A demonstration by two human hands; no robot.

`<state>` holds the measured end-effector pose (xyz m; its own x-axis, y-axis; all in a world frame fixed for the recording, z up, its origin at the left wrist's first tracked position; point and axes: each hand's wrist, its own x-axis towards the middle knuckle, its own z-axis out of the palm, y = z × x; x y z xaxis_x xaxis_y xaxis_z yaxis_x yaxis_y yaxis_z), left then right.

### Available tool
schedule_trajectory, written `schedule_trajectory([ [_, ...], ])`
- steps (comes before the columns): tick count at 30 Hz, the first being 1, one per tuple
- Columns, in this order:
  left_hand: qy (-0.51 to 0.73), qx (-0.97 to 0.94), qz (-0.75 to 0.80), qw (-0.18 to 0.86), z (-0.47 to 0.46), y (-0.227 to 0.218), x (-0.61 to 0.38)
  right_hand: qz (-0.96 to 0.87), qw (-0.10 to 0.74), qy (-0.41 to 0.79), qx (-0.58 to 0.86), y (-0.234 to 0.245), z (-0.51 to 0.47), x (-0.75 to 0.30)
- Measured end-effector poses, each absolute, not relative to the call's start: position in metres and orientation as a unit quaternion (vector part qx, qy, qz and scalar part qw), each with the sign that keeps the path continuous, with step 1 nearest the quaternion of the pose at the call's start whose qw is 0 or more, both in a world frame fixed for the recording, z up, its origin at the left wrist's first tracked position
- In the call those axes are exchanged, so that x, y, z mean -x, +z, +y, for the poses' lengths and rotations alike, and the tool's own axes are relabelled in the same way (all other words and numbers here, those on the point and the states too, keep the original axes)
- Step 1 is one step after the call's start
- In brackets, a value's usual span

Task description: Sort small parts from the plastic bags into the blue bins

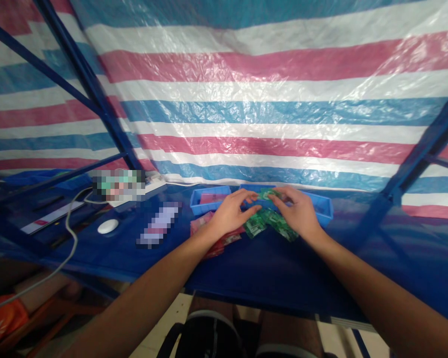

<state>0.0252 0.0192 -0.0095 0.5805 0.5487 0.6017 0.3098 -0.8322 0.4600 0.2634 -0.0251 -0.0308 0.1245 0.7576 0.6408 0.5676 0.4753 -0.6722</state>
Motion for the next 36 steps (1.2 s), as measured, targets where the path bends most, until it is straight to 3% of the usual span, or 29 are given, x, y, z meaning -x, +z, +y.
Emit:
schedule_trajectory([
  [3, 0.348, -0.901, 0.230, 0.119, 0.019, -0.012, -0.025, -0.651, 0.557, 0.007, 0.515, -0.028, -0.024, -0.275],
  [11, 0.265, -0.943, 0.163, 0.117, 0.019, -0.020, -0.026, -0.686, 0.520, -0.046, 0.506, -0.029, -0.025, -0.275],
  [17, 0.256, -0.942, 0.187, 0.115, 0.025, -0.021, -0.024, -0.672, 0.529, -0.028, 0.518, -0.037, -0.018, -0.275],
  [30, 0.295, -0.929, 0.192, 0.113, 0.025, -0.022, -0.023, -0.590, 0.640, 0.084, 0.484, -0.035, -0.015, -0.279],
  [36, 0.280, -0.924, 0.238, 0.107, 0.027, -0.020, -0.021, -0.594, 0.625, 0.022, 0.506, -0.031, -0.013, -0.286],
])
